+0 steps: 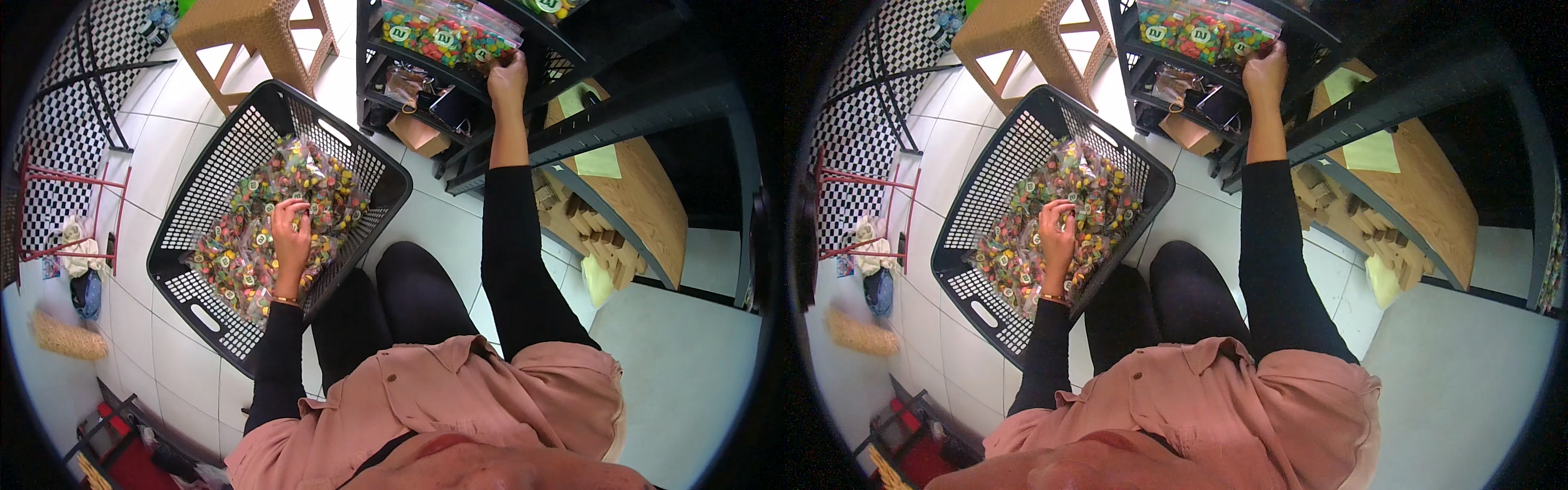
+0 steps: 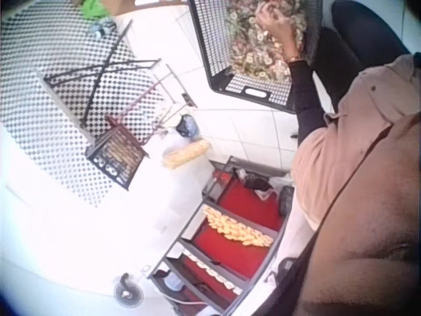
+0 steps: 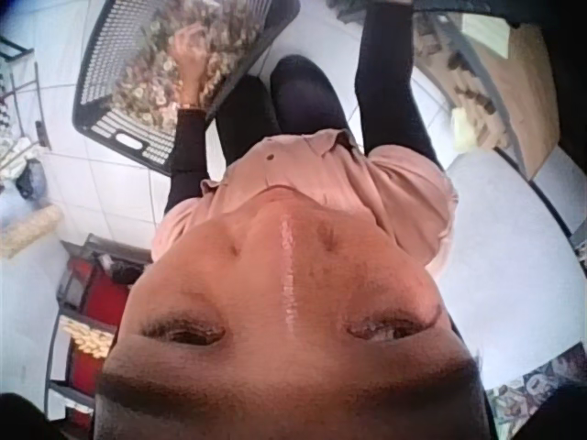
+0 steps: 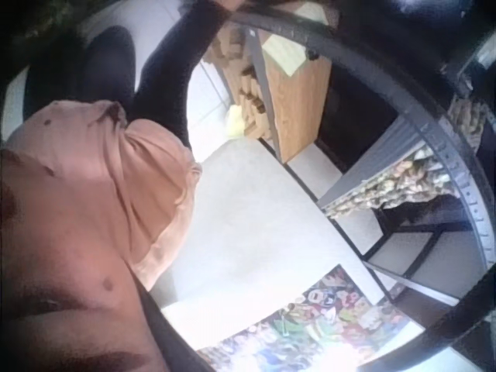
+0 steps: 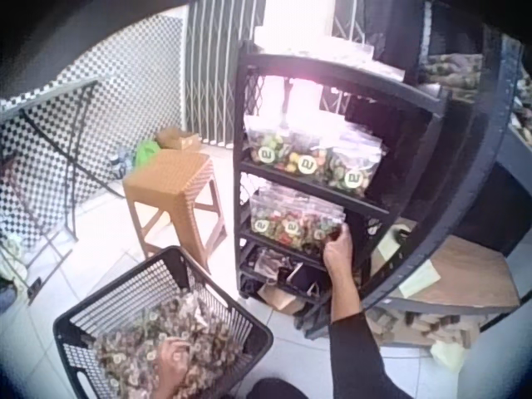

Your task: The person kneels on the floor and transfers small, colorful packaged items from a black plastic basket to a nearby black metal shelving unit. They pick up the items one by one or in small groups and place them into the shelf compartments.

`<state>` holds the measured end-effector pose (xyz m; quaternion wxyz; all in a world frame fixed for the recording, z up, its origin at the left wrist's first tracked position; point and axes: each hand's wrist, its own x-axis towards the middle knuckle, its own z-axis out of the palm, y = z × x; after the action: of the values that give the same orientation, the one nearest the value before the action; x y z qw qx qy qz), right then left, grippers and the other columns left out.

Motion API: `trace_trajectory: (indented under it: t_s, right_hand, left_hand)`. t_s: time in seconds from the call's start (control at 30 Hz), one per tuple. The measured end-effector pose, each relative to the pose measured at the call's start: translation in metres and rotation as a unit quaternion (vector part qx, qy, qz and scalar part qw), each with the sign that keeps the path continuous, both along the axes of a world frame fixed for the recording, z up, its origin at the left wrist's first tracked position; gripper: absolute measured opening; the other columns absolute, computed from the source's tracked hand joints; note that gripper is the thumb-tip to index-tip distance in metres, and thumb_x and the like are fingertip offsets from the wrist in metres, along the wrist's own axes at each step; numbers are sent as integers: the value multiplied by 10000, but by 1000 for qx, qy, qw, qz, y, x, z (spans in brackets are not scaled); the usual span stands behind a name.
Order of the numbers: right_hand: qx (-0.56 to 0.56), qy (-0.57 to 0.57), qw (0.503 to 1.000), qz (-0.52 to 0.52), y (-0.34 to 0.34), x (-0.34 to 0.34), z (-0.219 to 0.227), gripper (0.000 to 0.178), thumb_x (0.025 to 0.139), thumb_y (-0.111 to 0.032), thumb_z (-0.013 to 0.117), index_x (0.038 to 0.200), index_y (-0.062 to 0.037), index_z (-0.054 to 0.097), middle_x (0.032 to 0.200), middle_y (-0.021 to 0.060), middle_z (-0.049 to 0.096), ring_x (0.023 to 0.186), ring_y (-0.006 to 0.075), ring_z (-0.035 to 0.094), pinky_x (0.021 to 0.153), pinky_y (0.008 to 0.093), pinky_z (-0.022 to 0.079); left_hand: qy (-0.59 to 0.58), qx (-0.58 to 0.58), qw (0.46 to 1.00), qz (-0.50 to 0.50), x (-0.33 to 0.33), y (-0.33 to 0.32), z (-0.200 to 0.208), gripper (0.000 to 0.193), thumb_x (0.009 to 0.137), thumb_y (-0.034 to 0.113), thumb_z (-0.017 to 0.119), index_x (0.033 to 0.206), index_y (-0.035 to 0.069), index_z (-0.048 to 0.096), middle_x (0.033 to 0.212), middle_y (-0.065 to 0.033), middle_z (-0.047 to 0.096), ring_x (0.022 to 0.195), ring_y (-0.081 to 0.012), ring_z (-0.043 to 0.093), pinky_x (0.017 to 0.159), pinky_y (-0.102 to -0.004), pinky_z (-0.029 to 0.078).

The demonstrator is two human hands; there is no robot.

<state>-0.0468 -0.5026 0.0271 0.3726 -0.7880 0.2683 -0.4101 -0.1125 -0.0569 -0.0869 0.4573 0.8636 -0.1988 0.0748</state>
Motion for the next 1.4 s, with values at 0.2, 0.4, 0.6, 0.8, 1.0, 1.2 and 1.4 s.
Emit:
trace_trajectory:
  t_s: [0.2,0.4,0.6,0.8,1.0,1.2,1.4]
  right_hand:
    - [-97,107,989,-24,-39,1,-9,494,745,-205,769,1086,59,529,1096,263,595,1089,414,546,931,480,416]
    - [-311,65,944,-87,37,-28,-2,801,753,-241,793,1340,101,368,1307,319,417,1265,423,378,1081,490,291]
    - [-240,50,967,69,127,-68,-14,591,830,-74,685,1348,29,419,1348,232,424,1290,383,384,1086,467,307]
    - [-164,139,964,158,157,-90,-63,473,865,-35,612,1316,-10,471,1341,194,440,1280,363,404,1073,455,319]
    - [-153,146,949,233,176,-85,-69,410,867,-36,607,1264,-7,511,1303,188,473,1241,357,435,1050,437,336]
    - [-33,108,942,315,210,-85,-77,326,801,51,606,1119,-22,595,1133,149,593,1084,326,555,958,394,422]
    - [259,106,848,451,274,-94,-95,377,890,-69,651,1240,-12,522,1105,115,599,1000,195,615,824,307,514]
  left_hand:
    - [34,65,997,19,41,37,-74,179,792,21,618,967,52,636,1060,-125,600,1018,-337,549,914,-426,425]
    - [126,211,957,155,76,79,-160,285,805,112,615,1061,-15,629,1098,-216,592,1055,-403,536,938,-469,425]
    - [199,217,932,213,104,77,-207,391,825,172,627,1109,-96,603,1096,-312,611,1094,-451,534,981,-491,415]
    - [395,-36,839,373,132,32,-192,750,846,226,691,1400,-92,296,1294,-303,511,1256,-415,461,1021,-464,402]
    - [324,-277,768,478,141,26,-212,693,815,88,731,1366,-78,346,1273,-233,537,1086,-314,593,872,-408,484]
    - [407,-382,791,253,91,41,-129,237,800,36,725,1000,-7,604,816,-19,627,616,-99,525,541,-232,413]
    - [208,-153,951,169,12,-2,10,377,774,-16,707,1093,10,508,1047,-81,592,950,-203,584,770,-323,492]
